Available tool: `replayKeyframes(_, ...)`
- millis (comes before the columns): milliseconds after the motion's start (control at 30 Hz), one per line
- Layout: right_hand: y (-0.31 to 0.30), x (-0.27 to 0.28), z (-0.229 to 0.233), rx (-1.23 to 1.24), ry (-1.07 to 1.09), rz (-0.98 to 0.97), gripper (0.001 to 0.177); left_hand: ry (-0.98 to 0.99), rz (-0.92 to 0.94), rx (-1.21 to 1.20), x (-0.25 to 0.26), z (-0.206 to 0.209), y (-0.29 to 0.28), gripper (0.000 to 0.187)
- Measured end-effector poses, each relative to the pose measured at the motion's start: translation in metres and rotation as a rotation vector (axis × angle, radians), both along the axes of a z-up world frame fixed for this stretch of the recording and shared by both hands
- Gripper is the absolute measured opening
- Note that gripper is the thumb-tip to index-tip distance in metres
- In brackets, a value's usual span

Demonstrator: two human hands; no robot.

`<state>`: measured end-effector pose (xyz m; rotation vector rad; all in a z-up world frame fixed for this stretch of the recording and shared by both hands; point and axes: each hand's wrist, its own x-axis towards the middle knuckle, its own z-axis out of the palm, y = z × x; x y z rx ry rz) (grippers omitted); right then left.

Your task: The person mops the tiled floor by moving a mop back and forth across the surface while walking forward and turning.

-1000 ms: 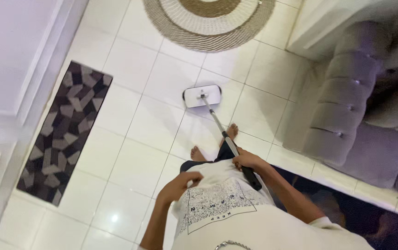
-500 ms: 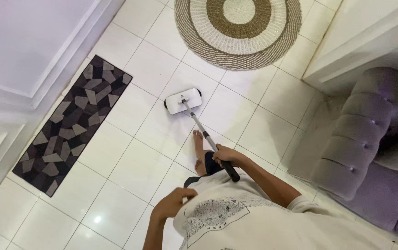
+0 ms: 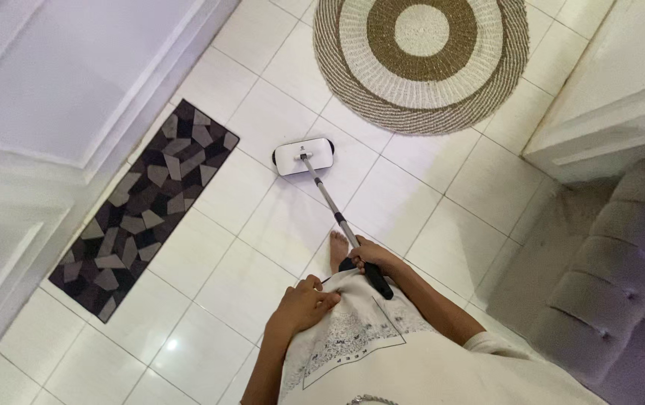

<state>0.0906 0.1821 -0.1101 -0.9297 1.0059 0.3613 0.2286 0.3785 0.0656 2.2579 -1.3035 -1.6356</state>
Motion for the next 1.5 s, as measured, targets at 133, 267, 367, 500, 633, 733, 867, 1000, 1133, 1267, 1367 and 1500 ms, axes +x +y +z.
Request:
replayKeyframes(133, -0.025, 0.038, -0.027, 0.068, -0.054, -0.08, 0.056, 0.013, -0.062, -0.134, 0.033, -0.015, -0.018, 0.037)
replayKeyframes(267, -0.052, 0.068, -0.038, 0.062, -0.089, -0.06, 0.061, 0.132, -0.074, -0.386, 0.055, -0.044, -0.019, 0.033)
replayKeyframes(367, -0.058, 0.091, -0.034, 0.053, -0.091, -0.041, 0.065, 0.188, 0.064, -0.503, 0.071, -0.043, -0.006, 0.024)
replayKeyframes(500, -0.061, 0.131, -0.026, 0.087, -0.091, -0.083, 0.066, 0.586, 0.076, -0.824, 0.127, -0.01, -0.003, 0.017)
replayKeyframes(633, -0.064, 0.17, -0.019, 0.194, -0.077, -0.197, 0.066, 0.497, 0.08, -0.586, 0.178, 0.02, -0.027, 0.024)
replayKeyframes(733, -0.072, 0.219, -0.011, 0.198, -0.014, -0.267, 0.077, 0.41, 0.073, -0.445, 0.21, 0.023, -0.048, 0.03)
replayKeyframes(867, -0.057, 0.277, -0.019, 0.183, -0.053, -0.284, 0.063, 0.449, 0.087, -0.477, 0.266, 0.023, -0.046, 0.039)
replayKeyframes(1000, -0.051, 0.333, -0.03, 0.251, -0.091, -0.391, 0.058, 0.723, 0.196, -0.457, 0.339, 0.037, -0.052, 0.046)
replayKeyframes(1133, -0.044, 0.37, -0.03, 0.217, -0.141, -0.378, 0.047, 0.12, -0.022, -0.426, 0.371, 0.049, -0.077, 0.042)
replayKeyframes(1267, -0.054, 0.405, -0.031, 0.17, 0.009, -0.359, 0.046, 0.219, -0.107, -0.536, 0.388, 0.043, -0.11, 0.042)
replayKeyframes(1367, -0.067, 0.431, -0.036, 0.142, -0.09, -0.336, 0.035, 0.284, -0.231, -0.64, 0.393, 0.028, -0.141, 0.038)
replayKeyframes(1500, -0.095, 0.475, -0.027, 0.173, -0.102, -0.28, 0.027, 0.37, -0.316, -0.683, 0.427, 0.017, -0.172, 0.035)
